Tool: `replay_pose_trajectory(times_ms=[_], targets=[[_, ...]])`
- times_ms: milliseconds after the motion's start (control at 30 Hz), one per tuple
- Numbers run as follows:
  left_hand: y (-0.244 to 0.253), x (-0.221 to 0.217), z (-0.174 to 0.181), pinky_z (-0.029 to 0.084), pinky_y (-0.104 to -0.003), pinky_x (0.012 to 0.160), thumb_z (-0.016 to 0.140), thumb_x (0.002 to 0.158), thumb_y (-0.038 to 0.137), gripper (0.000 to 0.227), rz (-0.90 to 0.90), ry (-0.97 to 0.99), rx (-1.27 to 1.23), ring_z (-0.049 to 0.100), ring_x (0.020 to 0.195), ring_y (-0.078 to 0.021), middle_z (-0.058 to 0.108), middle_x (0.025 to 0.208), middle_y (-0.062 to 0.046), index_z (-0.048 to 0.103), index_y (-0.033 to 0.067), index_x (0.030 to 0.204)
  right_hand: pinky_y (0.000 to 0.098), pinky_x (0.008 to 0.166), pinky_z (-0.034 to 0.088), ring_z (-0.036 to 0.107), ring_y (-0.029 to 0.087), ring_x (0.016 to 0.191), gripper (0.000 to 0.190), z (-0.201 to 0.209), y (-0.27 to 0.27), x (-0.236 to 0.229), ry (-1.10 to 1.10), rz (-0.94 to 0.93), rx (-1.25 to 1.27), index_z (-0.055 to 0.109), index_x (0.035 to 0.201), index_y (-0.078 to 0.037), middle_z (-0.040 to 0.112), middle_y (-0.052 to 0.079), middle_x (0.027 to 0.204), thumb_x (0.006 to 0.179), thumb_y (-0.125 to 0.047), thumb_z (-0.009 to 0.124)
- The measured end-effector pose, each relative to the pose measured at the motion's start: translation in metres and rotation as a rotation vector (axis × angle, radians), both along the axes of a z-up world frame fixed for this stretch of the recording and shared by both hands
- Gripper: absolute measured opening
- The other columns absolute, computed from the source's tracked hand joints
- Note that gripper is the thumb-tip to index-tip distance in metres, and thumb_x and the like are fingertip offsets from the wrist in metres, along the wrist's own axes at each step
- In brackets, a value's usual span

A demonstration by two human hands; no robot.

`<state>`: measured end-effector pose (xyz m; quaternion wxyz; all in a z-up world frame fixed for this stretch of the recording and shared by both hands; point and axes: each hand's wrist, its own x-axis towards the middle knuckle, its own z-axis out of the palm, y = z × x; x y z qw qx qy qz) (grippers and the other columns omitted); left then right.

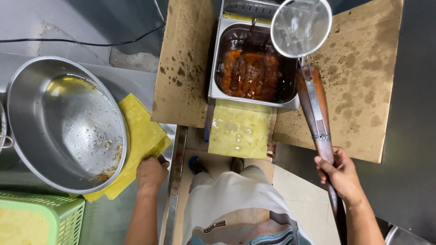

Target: Frying food items in a deep fryer and manually separating thin white slices between two baskets.

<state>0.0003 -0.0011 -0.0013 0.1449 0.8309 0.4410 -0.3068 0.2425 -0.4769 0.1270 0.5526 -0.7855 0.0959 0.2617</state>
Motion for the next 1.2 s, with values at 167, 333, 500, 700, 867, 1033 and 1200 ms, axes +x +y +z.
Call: replay_pose_trajectory(times_ms=[167,333,500,700,867,1033,1200], targets=[[0.001,-0.002,-0.005,0.059,-0.042,0.085,0.069,0.092,0.051,0.044,-0.006,-0.014,0.007,0.075,0.094,-0.0341,0.079,0.099,-0.014,0.074,0.0075,0.101,0.0338,0.044,0.038,0.041,0.018,0.046,0.024,0.032,0.019,-0.003,-0.081,-0.031,-0.068,0.048,0.113,-0.005,0.049,0.012,0.068,0.097,-0.004,0.067],[0.0,-0.001,-0.003,0.059,-0.042,0.084,0.067,0.094,0.053,0.046,-0.008,0.007,0.007,0.075,0.095,-0.0337,0.078,0.1,-0.014,0.072,0.0083,0.104,0.0344,0.046,0.038,0.042,0.019,0.047,0.024,0.05,0.028,-0.003,-0.107,-0.028,-0.202,0.052,0.112,-0.006,0.049,0.011,0.061,0.096,-0.007,0.071],[0.0,-0.005,-0.01,0.059,-0.041,0.083,0.067,0.094,0.054,0.046,-0.037,0.001,0.023,0.075,0.093,-0.0326,0.078,0.098,-0.013,0.071,0.009,0.104,0.0358,0.048,0.038,0.045,0.021,0.049,0.031,0.064,0.038,-0.005,-0.167,-0.007,-0.352,0.055,0.121,-0.003,0.05,0.012,0.062,0.096,-0.011,0.073],[-0.003,0.007,0.015,0.059,-0.041,0.085,0.065,0.097,0.051,0.043,0.004,0.018,-0.026,0.075,0.096,-0.0327,0.078,0.101,-0.012,0.073,0.0094,0.103,0.0359,0.049,0.044,0.048,0.022,0.056,0.049,0.073,0.052,-0.013,-0.255,-0.035,-0.33,0.053,0.144,-0.005,0.056,0.012,0.079,0.098,-0.012,0.069],[-0.006,0.012,0.024,0.06,-0.043,0.087,0.068,0.094,0.045,0.044,0.047,-0.022,-0.029,0.076,0.098,-0.0355,0.078,0.099,-0.019,0.076,0.003,0.103,0.0501,0.09,0.049,0.06,0.037,0.103,0.055,0.018,0.064,-0.014,-0.19,0.128,-0.556,0.055,0.145,-0.012,0.069,0.022,0.11,0.096,-0.031,0.069],[0.002,0.002,0.001,0.061,-0.051,0.088,0.074,0.088,0.038,0.044,0.145,-0.135,-0.042,0.076,0.1,-0.0418,0.078,0.097,-0.027,0.08,-0.0028,0.104,0.0562,0.092,0.055,0.069,0.046,0.111,0.058,-0.025,0.054,-0.015,-0.06,0.217,-0.635,0.06,0.146,-0.014,0.073,0.029,0.115,0.093,-0.034,0.073],[0.0,-0.008,-0.008,0.057,-0.041,0.092,0.068,0.094,0.046,0.042,-0.071,-0.074,0.002,0.073,0.101,-0.0343,0.077,0.103,-0.015,0.069,0.007,0.108,0.0415,0.086,0.053,0.069,0.032,0.095,0.055,0.029,0.066,-0.01,-0.265,0.209,-0.589,0.055,0.146,-0.012,0.075,0.015,0.111,0.096,-0.033,0.064]])
